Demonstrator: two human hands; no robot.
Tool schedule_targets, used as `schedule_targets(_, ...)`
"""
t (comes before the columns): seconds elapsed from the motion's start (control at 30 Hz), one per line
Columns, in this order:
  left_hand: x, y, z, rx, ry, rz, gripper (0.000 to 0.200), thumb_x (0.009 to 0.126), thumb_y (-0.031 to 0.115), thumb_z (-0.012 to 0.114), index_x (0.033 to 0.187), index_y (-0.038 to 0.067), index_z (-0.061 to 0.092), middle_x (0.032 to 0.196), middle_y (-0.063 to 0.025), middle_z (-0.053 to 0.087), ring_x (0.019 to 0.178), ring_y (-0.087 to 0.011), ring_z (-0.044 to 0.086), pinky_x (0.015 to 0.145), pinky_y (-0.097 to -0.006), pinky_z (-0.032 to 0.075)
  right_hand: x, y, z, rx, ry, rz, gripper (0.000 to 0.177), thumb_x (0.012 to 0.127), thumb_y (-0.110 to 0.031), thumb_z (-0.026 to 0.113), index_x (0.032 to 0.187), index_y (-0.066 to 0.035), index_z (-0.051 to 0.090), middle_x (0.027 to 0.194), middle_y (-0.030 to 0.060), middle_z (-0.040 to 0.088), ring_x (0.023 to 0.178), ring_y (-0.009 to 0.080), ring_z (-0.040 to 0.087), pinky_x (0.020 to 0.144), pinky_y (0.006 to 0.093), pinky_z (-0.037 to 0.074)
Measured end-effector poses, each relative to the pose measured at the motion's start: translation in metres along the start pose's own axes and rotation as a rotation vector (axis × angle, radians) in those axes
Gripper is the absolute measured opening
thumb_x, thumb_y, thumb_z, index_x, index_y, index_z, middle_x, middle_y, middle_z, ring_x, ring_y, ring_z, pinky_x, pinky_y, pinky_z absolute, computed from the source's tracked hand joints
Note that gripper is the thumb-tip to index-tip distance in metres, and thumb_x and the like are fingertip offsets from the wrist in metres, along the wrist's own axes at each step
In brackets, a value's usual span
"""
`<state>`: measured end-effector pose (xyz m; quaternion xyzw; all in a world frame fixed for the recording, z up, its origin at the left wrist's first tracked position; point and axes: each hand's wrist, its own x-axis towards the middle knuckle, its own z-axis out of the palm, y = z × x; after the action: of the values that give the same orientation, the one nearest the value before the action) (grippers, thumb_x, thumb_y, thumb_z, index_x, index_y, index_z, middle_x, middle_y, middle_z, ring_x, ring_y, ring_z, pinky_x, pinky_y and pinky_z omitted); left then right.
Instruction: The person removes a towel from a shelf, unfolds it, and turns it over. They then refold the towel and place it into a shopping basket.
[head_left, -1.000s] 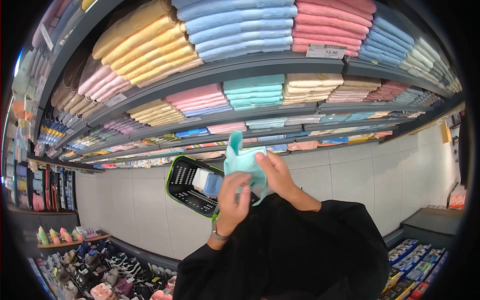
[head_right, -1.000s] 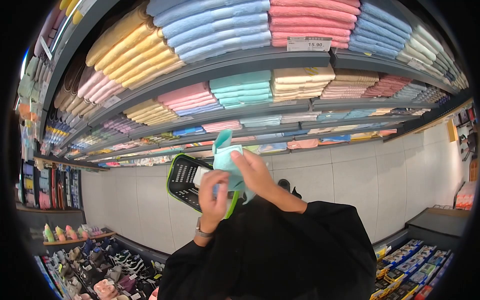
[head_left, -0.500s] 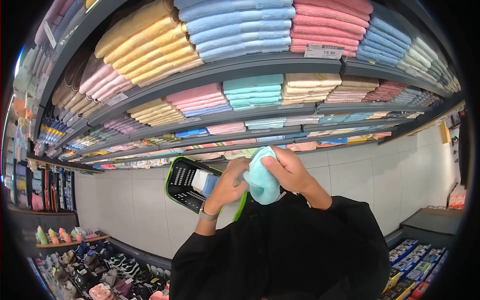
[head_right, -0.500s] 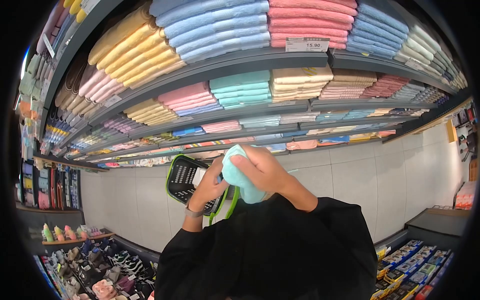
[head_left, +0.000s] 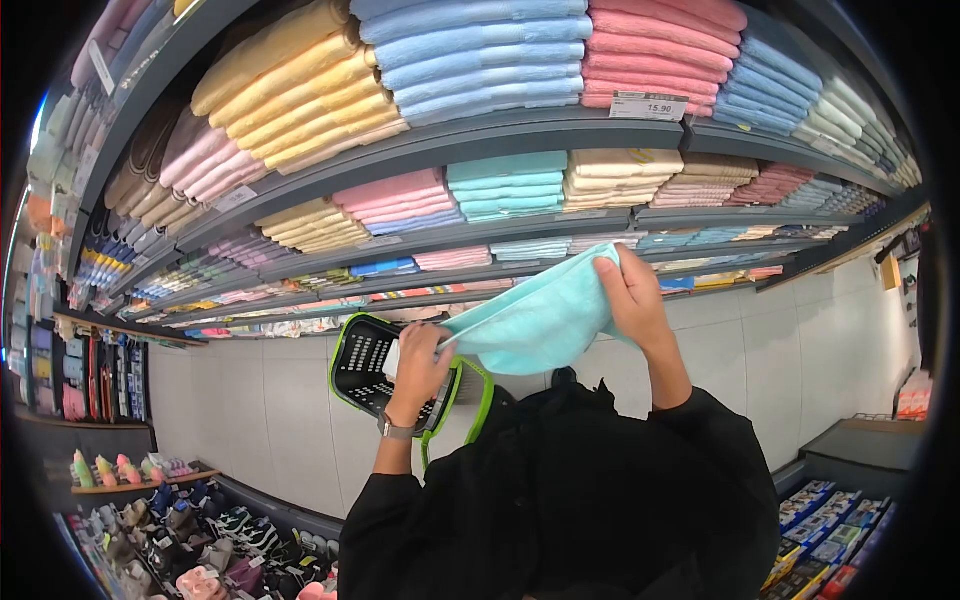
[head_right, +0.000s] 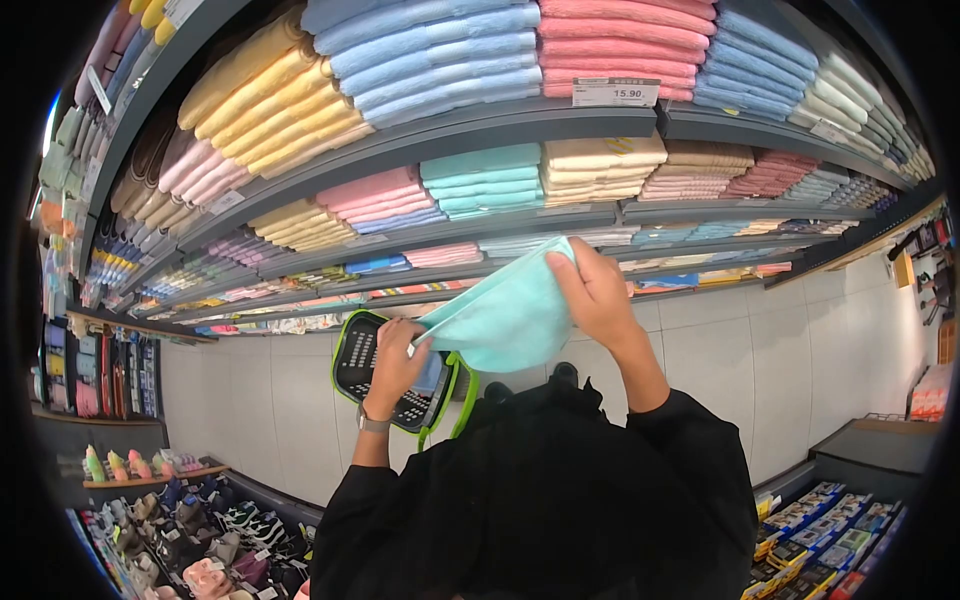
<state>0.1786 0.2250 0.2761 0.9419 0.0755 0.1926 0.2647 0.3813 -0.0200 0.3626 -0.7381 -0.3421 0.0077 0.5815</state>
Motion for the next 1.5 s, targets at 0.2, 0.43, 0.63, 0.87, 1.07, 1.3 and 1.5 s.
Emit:
schedule_targets(0.2, -0.007, 0.016, -0.034, -0.006, 0.271, -0.081, 0.013, 0.080, 0.004, 0.065, 0.091, 0.002, 0.060, 0.087, -0.0129, 0.060, 0.084, -0.0309, 0.056, 0.084, -0.0399, 0.041, 0.010, 0.022, -0.008, -0.106, 0.163, -0.017, 0.023, 0.095, -0.019, 0.052, 0.085, 0.001, 0.054, 0.061, 0.0151, 0.051, 0.051, 0.0245, 0.047, 0.052, 0.0333, 0.039)
schedule_targets(0.43, 0.014, 0.054, -0.086, 0.299, 0.551, 0.042, 0.016, 0.079, -0.001, 0.062, 0.095, 0.003, 0.060, 0.083, -0.0101, 0.059, 0.079, -0.0287, 0.056, 0.072, -0.0390, 0.040, 0.010, 0.055, 0.029, -0.161, 0.315, 0.016, 0.024, 0.096, -0.020, 0.050, 0.085, 0.001, 0.053, 0.060, 0.0143, 0.049, 0.050, 0.0215, 0.045, 0.051, 0.0324, 0.038)
schedule_targets(0.63, 0.022, 0.060, -0.109, -0.114, 0.538, -0.029, 0.010, 0.086, 0.000, 0.055, 0.095, -0.001, 0.054, 0.115, -0.0175, 0.054, 0.105, -0.0276, 0.051, 0.095, -0.0388, 0.039, 0.010, 0.026, 0.048, 0.299, 0.314, 0.109, 0.026, 0.099, -0.023, 0.048, 0.091, 0.001, 0.057, 0.075, -0.0001, 0.053, 0.072, 0.0066, 0.044, 0.065, 0.0230, 0.039)
schedule_targets(0.87, 0.037, 0.026, -0.095, -0.591, 0.396, -0.263, 0.012, 0.098, 0.009, 0.044, 0.102, -0.001, 0.049, 0.107, -0.0117, 0.061, 0.097, -0.0136, 0.053, 0.086, -0.0278, 0.042, 0.010, 0.029, 0.040, 0.407, 0.336, 0.201, 0.026, 0.099, -0.024, 0.048, 0.096, 0.000, 0.058, 0.083, -0.0045, 0.053, 0.077, 0.0032, 0.042, 0.070, 0.0194, 0.038)
schedule_targets(1.07, 0.048, 0.037, -0.097, -0.427, 0.465, -0.122, 0.008, 0.094, 0.005, 0.050, 0.099, 0.000, 0.051, 0.103, -0.0128, 0.060, 0.093, -0.0181, 0.056, 0.083, -0.0293, 0.044, 0.009, 0.005, 0.015, 0.486, 0.367, 0.174, 0.027, 0.100, -0.023, 0.047, 0.101, 0.001, 0.059, 0.090, -0.0021, 0.057, 0.083, 0.0047, 0.045, 0.076, 0.0205, 0.039)
schedule_targets(1.3, 0.035, 0.037, -0.072, -0.292, 0.167, 0.041, 0.015, 0.077, -0.001, 0.066, 0.077, 0.000, 0.051, 0.106, -0.0158, 0.060, 0.096, -0.0307, 0.058, 0.085, -0.0362, 0.045, 0.016, -0.005, -0.013, 0.382, 0.383, 0.083, 0.028, 0.100, -0.022, 0.046, 0.104, 0.002, 0.059, 0.094, -0.0002, 0.059, 0.086, 0.0051, 0.047, 0.079, 0.0212, 0.040)
schedule_targets(1.5, 0.033, 0.091, -0.095, -0.389, -0.085, 0.315, 0.023, 0.070, 0.009, 0.073, 0.068, 0.006, 0.049, 0.084, -0.0091, 0.064, 0.094, -0.0292, 0.060, 0.090, -0.0428, 0.043, 0.033, 0.039, -0.035, 0.198, 0.441, 0.121, 0.025, 0.099, -0.022, 0.047, 0.099, 0.000, 0.059, 0.084, -0.0021, 0.056, 0.078, 0.0047, 0.046, 0.071, 0.0213, 0.040)
